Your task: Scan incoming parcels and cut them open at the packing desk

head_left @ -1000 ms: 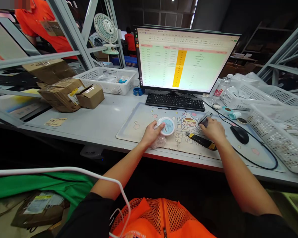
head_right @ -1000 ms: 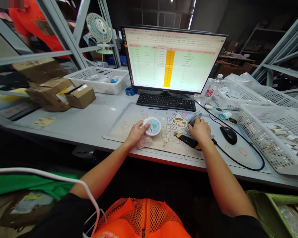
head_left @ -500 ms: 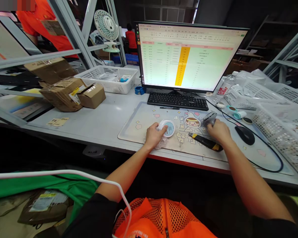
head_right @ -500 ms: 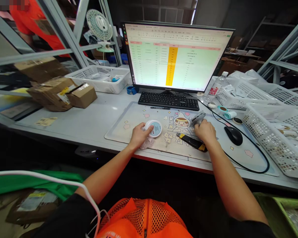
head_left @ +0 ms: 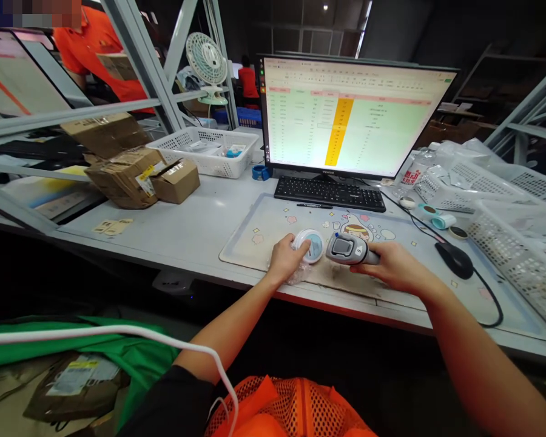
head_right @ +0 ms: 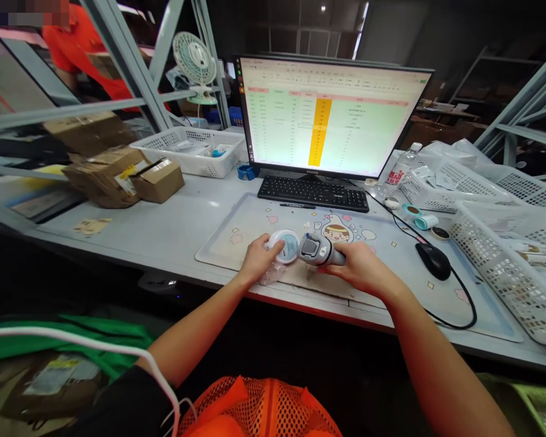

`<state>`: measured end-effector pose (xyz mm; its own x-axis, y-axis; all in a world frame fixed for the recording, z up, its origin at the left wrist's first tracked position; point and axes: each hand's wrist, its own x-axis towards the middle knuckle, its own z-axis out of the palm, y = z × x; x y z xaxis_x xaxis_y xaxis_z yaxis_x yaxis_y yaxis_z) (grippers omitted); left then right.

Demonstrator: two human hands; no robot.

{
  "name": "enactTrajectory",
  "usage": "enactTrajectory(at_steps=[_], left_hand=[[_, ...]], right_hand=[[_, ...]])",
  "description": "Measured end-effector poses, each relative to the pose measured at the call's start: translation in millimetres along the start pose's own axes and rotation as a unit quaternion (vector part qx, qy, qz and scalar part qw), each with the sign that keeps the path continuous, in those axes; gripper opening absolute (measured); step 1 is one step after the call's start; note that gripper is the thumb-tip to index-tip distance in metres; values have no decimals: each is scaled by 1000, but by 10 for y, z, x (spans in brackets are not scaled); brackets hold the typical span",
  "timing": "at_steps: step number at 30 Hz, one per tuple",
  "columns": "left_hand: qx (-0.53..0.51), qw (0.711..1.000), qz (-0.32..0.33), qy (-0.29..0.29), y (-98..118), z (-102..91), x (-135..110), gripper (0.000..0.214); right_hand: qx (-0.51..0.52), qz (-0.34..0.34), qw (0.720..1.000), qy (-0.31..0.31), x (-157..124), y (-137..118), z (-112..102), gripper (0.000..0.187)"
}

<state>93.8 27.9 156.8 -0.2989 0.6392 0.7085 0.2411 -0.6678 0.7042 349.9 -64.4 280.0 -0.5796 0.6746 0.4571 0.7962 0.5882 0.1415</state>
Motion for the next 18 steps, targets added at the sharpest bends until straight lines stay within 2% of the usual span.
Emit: enactTrajectory(at_steps=[3, 6, 9, 11, 14, 16, 18], left_hand=[[-11, 1000, 15, -15, -11, -24, -28, 52], [-25, 998, 46, -29, -17, -41, -62, 55], [-39, 996, 62, -43, -19, -56, -91, 56], [-38, 996, 62, -50, -19, -59, -98, 56], [-15, 997, 54, -60, -14, -38, -87, 59], [5, 996, 50, -70, -9, -15, -76, 60], [17, 995, 53, -79, -7, 3, -70, 57]], right_hand=[[-103, 135, 984, 46, 183, 311, -86, 24], [-178, 251, 946, 101, 352, 659, -120, 25], [-223, 327, 908, 140, 443, 903, -85, 31], [-238, 363, 890, 137, 463, 966, -66, 35], [-266, 378, 874, 147, 523, 907, -86, 39], [-295, 341, 873, 188, 648, 802, -109, 36], [-309, 275, 886, 208, 867, 697, -114, 36]])
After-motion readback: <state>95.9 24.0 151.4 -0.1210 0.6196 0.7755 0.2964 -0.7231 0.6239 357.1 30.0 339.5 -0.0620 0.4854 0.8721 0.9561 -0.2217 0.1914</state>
